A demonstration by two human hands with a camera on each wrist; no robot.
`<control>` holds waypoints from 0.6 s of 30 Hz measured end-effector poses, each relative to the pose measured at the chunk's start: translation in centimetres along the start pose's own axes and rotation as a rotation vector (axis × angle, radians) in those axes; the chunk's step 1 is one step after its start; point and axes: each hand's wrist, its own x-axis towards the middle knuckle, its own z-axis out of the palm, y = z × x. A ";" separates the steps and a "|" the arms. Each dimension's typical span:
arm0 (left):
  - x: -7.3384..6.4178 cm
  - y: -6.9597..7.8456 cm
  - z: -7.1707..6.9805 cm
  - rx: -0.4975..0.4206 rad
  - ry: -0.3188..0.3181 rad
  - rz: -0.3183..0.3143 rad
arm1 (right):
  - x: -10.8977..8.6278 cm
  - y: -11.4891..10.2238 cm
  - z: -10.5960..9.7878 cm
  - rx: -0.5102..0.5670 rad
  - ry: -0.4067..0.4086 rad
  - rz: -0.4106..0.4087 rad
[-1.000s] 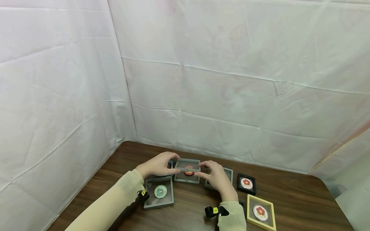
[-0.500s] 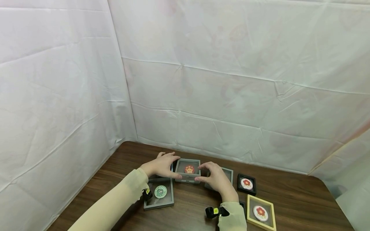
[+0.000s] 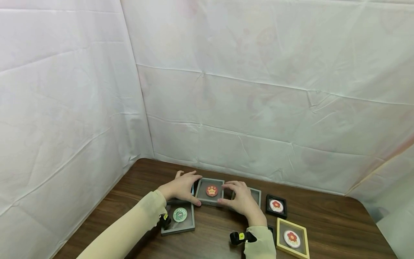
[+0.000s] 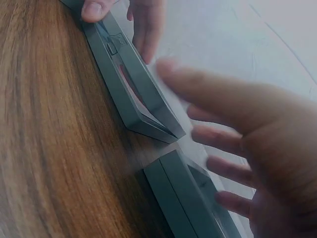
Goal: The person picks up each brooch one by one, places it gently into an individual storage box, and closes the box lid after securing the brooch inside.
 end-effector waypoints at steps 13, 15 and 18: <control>0.0 -0.1 0.2 -0.041 0.009 0.009 | -0.3 0.2 0.3 -0.069 -0.045 0.053; -0.1 -0.1 0.1 -0.053 0.008 0.016 | -0.3 0.2 0.3 -0.067 -0.048 0.062; -0.3 -0.3 0.0 -0.075 0.004 0.027 | -0.3 0.1 0.4 -0.071 -0.051 0.072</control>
